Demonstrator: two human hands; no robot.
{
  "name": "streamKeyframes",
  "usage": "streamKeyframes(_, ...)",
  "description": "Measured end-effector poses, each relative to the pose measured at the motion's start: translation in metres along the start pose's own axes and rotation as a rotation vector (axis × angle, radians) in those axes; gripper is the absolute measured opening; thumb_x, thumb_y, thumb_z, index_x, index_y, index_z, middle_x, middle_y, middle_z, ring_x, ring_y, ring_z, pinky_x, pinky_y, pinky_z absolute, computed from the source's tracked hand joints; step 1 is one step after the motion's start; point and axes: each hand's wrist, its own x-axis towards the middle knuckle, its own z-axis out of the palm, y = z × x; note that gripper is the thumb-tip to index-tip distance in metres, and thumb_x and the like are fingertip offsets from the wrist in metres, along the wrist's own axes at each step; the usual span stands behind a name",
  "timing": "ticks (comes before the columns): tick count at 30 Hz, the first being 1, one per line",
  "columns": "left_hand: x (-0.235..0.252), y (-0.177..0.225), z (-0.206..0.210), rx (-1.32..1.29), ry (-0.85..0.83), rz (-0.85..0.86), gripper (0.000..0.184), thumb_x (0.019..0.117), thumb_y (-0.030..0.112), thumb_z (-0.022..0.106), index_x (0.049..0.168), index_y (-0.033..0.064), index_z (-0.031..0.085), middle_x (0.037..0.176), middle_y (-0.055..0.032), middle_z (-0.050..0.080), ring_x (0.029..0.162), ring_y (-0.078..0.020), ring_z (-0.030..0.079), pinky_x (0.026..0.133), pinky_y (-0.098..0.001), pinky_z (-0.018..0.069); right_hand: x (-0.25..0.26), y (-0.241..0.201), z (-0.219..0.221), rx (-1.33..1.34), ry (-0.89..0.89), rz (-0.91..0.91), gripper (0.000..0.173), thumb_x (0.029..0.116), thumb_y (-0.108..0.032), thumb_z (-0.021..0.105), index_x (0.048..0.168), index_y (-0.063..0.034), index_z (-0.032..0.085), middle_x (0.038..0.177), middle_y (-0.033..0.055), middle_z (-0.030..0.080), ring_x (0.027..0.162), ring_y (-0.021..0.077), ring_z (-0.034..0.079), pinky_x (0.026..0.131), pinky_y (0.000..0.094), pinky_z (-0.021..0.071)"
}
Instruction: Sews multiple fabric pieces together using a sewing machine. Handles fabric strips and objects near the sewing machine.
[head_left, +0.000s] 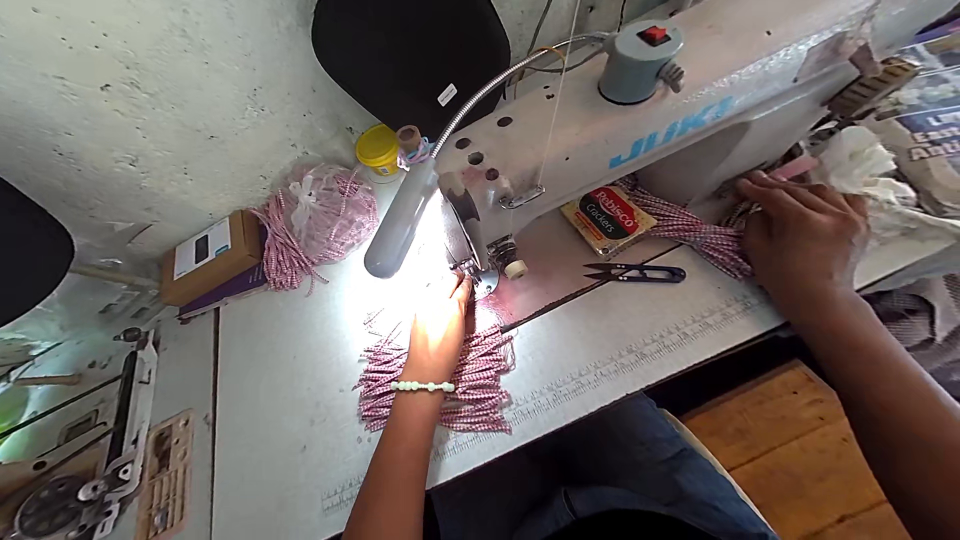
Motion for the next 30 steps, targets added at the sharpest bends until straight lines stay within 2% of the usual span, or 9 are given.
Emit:
streamKeyframes(5, -0.009, 0.004, 0.004, 0.002, 0.038, 0.003, 0.029, 0.0943, -0.003, 0.059, 0.116, 0.0021, 0.077, 0.119, -0.0165, 0.074, 0.111, -0.0316, 0.072, 0.093, -0.0466, 0.0568, -0.002, 0.001, 0.002, -0.011, 0.005, 0.017, 0.038, 0.1029, -0.002, 0.041, 0.131, 0.0041, 0.066, 0.141, 0.0251, 0.06, 0.133, 0.0489, 0.054, 0.109, 0.0661, 0.0354)
streamKeyframes(9, -0.007, 0.005, 0.006, 0.01, 0.054, -0.01, 0.027, 0.094, -0.004, 0.06, 0.115, 0.0014, 0.077, 0.117, -0.0171, 0.074, 0.109, -0.0324, 0.072, 0.091, -0.0462, 0.0573, -0.003, -0.004, 0.0, -0.003, 0.104, -0.016, 0.043, 0.1035, -0.004, 0.039, 0.143, 0.0014, 0.056, 0.15, 0.0247, 0.052, 0.143, 0.0478, 0.044, 0.112, 0.0651, 0.0333)
streamKeyframes(13, -0.003, 0.008, 0.0, 0.025, -0.042, -0.107, 0.03, 0.0982, 0.0, 0.057, 0.121, 0.0053, 0.075, 0.124, -0.0193, 0.071, 0.113, -0.0351, 0.069, 0.093, -0.0484, 0.0557, -0.003, -0.004, 0.002, 0.011, 0.139, -0.015, 0.044, 0.1033, -0.005, 0.039, 0.145, -0.0003, 0.055, 0.152, 0.0239, 0.051, 0.144, 0.0469, 0.042, 0.112, 0.0648, 0.0326)
streamKeyframes(14, -0.003, 0.008, -0.002, 0.018, -0.04, -0.129, 0.029, 0.0995, 0.002, 0.057, 0.121, 0.0069, 0.075, 0.121, -0.0192, 0.07, 0.11, -0.035, 0.069, 0.091, -0.0484, 0.0559, -0.002, -0.005, 0.002, 0.015, 0.141, -0.015, 0.045, 0.1033, -0.005, 0.039, 0.145, -0.0005, 0.054, 0.152, 0.0236, 0.051, 0.145, 0.0466, 0.042, 0.113, 0.0648, 0.0321)
streamKeyframes(17, -0.009, 0.005, -0.002, -0.01, 0.047, -0.146, 0.025, 0.1007, 0.007, 0.058, 0.116, 0.0089, 0.078, 0.106, -0.0179, 0.071, 0.095, -0.0332, 0.072, 0.081, -0.0468, 0.0581, -0.001, -0.003, 0.002, 0.017, 0.14, -0.016, 0.045, 0.1026, -0.005, 0.04, 0.145, -0.0004, 0.054, 0.153, 0.0233, 0.05, 0.145, 0.046, 0.041, 0.112, 0.0649, 0.0317)
streamKeyframes(19, -0.015, 0.002, 0.002, -0.028, 0.129, -0.107, 0.02, 0.0988, 0.008, 0.06, 0.105, 0.0055, 0.079, 0.095, -0.0169, 0.073, 0.086, -0.0322, 0.073, 0.075, -0.0463, 0.0594, -0.001, -0.003, 0.003, 0.018, 0.131, -0.013, 0.045, 0.1026, -0.005, 0.039, 0.145, 0.0003, 0.054, 0.153, 0.0232, 0.049, 0.146, 0.0454, 0.04, 0.113, 0.0637, 0.0314)
streamKeyframes(21, -0.016, 0.001, 0.004, -0.052, 0.155, -0.077, 0.018, 0.0972, 0.005, 0.061, 0.099, 0.0041, 0.079, 0.094, -0.0158, 0.074, 0.087, -0.0304, 0.074, 0.076, -0.0449, 0.0599, -0.001, -0.003, 0.003, 0.023, 0.118, -0.009, 0.045, 0.1029, -0.005, 0.039, 0.145, 0.0003, 0.053, 0.154, 0.0234, 0.049, 0.146, 0.0461, 0.039, 0.114, 0.0646, 0.0307)
streamKeyframes(25, -0.008, 0.003, 0.008, -0.06, 0.182, -0.045, 0.018, 0.0951, 0.003, 0.063, 0.097, 0.0049, 0.08, 0.097, -0.0128, 0.076, 0.093, -0.0281, 0.074, 0.082, -0.0442, 0.0591, -0.001, -0.002, 0.003, 0.031, 0.123, -0.01, 0.044, 0.103, -0.006, 0.04, 0.145, 0.0003, 0.054, 0.153, 0.0239, 0.049, 0.146, 0.0462, 0.038, 0.114, 0.0657, 0.0297)
streamKeyframes(30, -0.003, 0.002, 0.013, -0.012, 0.205, -0.041, 0.015, 0.0938, 0.002, 0.063, 0.096, 0.0037, 0.078, 0.094, -0.0133, 0.075, 0.09, -0.0291, 0.074, 0.079, -0.0451, 0.0591, -0.001, -0.003, 0.003, 0.039, 0.125, -0.007, 0.044, 0.1031, -0.008, 0.041, 0.145, 0.0005, 0.054, 0.153, 0.0246, 0.049, 0.146, 0.0471, 0.038, 0.113, 0.0653, 0.0298)
